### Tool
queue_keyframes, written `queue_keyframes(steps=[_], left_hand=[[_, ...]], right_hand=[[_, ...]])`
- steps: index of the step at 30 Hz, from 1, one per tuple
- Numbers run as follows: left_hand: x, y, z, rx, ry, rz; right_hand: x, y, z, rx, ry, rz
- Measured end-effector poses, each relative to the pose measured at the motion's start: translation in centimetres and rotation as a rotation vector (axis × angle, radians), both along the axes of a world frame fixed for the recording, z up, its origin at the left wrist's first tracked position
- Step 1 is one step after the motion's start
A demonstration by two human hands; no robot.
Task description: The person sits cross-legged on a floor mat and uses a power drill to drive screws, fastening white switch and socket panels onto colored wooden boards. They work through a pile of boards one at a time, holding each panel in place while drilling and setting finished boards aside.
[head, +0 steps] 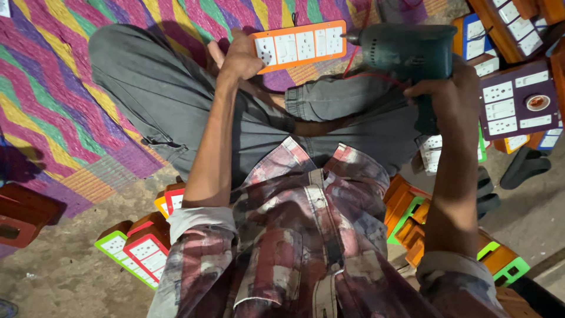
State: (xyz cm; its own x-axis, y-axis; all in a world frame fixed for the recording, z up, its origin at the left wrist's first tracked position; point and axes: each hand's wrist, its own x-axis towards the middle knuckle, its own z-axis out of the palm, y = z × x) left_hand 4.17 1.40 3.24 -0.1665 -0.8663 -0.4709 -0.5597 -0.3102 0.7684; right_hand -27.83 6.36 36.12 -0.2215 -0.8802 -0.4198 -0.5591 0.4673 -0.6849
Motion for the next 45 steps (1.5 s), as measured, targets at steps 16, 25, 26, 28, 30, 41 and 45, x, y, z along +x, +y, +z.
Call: queue_keyframes(steps=[16,25,26,28,30,41,45], left_hand=[[0.0,0.4,1.4,0.128,-0.016,0.043],[-0.1,0.5,1.1,0.116,0.021,0.081],[-0.2,0.6,0.9,0.116,0.031,0.085],[-0.3,0.5,0.6,0.114,0.051,0.094],[-0.3,0.6,0.3,0.112,0.070,0.108],[-1.4,0.9,0.6,0.164,0.360,0.286],[-2.0,1.2,1.4,0.017,0.276,0.291]], right_hand=[[-1.1,0.3,-0.2,0.066,0.038,-0.134],[-0.4,0.1,0.0,-0.020,-0.002,-0.043],[-0.4,-0.1,0.0,-0.026,-0.014,-0.025],[-0.5,-0.5,0.0,0.023,0.075,-0.062],[-0.6,-1.0,-0.1,0.015,0.086,-0.077],[-2.7,-3.8,-5.2,-0.144,-0.095,0.008],[-3.5,-4.5,-6.9,-0.028,0.030,-0.083]])
